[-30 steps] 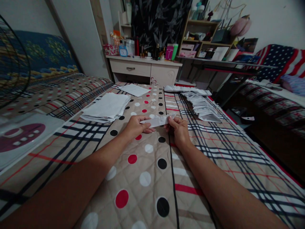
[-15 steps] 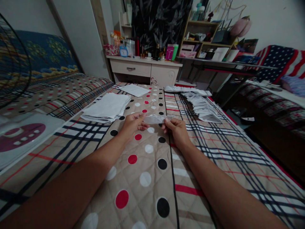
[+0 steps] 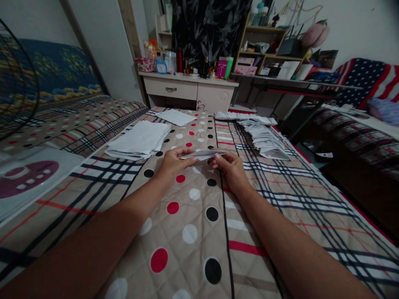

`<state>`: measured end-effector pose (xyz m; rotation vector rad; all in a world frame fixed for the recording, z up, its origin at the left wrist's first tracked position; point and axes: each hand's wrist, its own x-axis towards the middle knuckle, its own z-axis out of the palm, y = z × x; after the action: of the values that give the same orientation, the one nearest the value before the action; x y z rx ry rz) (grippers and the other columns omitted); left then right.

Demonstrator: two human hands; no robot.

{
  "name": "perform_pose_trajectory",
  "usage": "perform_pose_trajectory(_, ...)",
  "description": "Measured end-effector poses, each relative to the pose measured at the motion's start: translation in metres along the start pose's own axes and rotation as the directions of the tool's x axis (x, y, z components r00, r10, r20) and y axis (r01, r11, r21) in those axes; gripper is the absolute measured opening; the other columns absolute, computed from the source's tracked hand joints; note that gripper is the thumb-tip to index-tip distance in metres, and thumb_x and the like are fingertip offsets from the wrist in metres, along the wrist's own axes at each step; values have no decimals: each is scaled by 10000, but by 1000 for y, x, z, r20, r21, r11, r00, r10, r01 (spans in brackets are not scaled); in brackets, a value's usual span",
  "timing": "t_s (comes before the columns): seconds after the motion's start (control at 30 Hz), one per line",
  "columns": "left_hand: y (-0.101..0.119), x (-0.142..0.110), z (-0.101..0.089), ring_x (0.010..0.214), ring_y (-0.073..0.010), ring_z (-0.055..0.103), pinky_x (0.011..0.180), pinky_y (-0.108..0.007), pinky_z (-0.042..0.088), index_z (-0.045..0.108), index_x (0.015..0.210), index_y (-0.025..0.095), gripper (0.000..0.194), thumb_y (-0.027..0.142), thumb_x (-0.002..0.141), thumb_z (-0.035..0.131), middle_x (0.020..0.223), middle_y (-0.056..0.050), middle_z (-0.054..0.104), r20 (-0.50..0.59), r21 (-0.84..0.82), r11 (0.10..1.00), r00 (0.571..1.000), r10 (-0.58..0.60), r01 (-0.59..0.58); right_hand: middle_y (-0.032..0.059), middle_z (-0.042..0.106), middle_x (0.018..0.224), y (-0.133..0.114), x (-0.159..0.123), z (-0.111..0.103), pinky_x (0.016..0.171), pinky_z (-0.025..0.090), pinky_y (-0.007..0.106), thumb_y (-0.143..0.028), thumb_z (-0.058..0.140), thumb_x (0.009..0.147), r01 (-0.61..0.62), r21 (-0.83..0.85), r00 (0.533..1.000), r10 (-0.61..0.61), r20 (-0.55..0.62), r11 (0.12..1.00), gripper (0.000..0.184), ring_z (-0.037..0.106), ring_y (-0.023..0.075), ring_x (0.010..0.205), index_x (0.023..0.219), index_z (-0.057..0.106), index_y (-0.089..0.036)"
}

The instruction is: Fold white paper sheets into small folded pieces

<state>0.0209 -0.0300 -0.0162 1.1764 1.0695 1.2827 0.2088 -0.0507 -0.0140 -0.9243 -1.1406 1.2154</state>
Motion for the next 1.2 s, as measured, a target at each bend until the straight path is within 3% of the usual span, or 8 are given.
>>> perform_pose_trajectory(0.13,0,-1,0,671,-126,661,619,-218,521,718,920,119,381,254,586,841,854,-51,739,-11,176,980,995,100,-96,26,699,756,0,0,1,618,492,255,-369,770,708,-39,60,999,39,3,997,362,605,130,656,1007,728,-169)
perform_pose_trajectory(0.37,3,-2,2,704,-152,678,655,-244,533,722,901,106,321,238,618,796,886,-71,752,-29,279,942,978,205,-190,49,711,750,3,2,-1,600,492,258,-354,681,739,-62,104,998,60,16,993,367,625,150,665,1025,724,-127)
perform_pose_trajectory(0.53,3,-2,2,720,-159,679,637,-239,527,738,863,121,195,225,701,704,854,-63,748,-54,344,902,954,296,-260,43,722,750,5,4,-2,604,486,260,-276,629,700,-97,-3,995,97,-25,995,332,615,141,616,976,741,-130)
perform_pose_trajectory(0.67,2,-4,4,792,-169,698,676,-239,545,736,861,124,190,126,691,650,898,-66,750,-27,395,859,931,365,-326,27,711,752,4,2,3,605,469,246,-241,660,663,-64,-213,998,58,-33,975,257,594,126,618,882,750,-143)
perform_pose_trajectory(0.9,-2,-7,10,821,-199,720,808,-308,570,765,895,140,197,147,700,736,896,-71,775,67,515,802,947,315,-303,37,710,725,9,-1,3,591,445,259,-244,634,735,131,-563,990,-135,35,816,127,615,165,663,754,738,-173)
perform_pose_trajectory(1.1,2,-8,7,890,-200,717,847,-297,552,777,972,154,265,79,792,597,968,-50,779,151,672,670,944,293,-315,52,738,763,10,1,-4,554,443,260,-235,536,806,42,-748,993,-108,-39,662,271,649,182,631,952,762,-197)
perform_pose_trajectory(1.2,3,-7,5,960,-196,706,909,-297,536,775,1001,162,352,27,787,532,1024,-47,771,165,684,661,949,270,-307,58,729,718,4,2,-5,553,440,261,-228,518,793,-13,-812,992,-96,-85,584,289,653,189,628,929,769,-188)
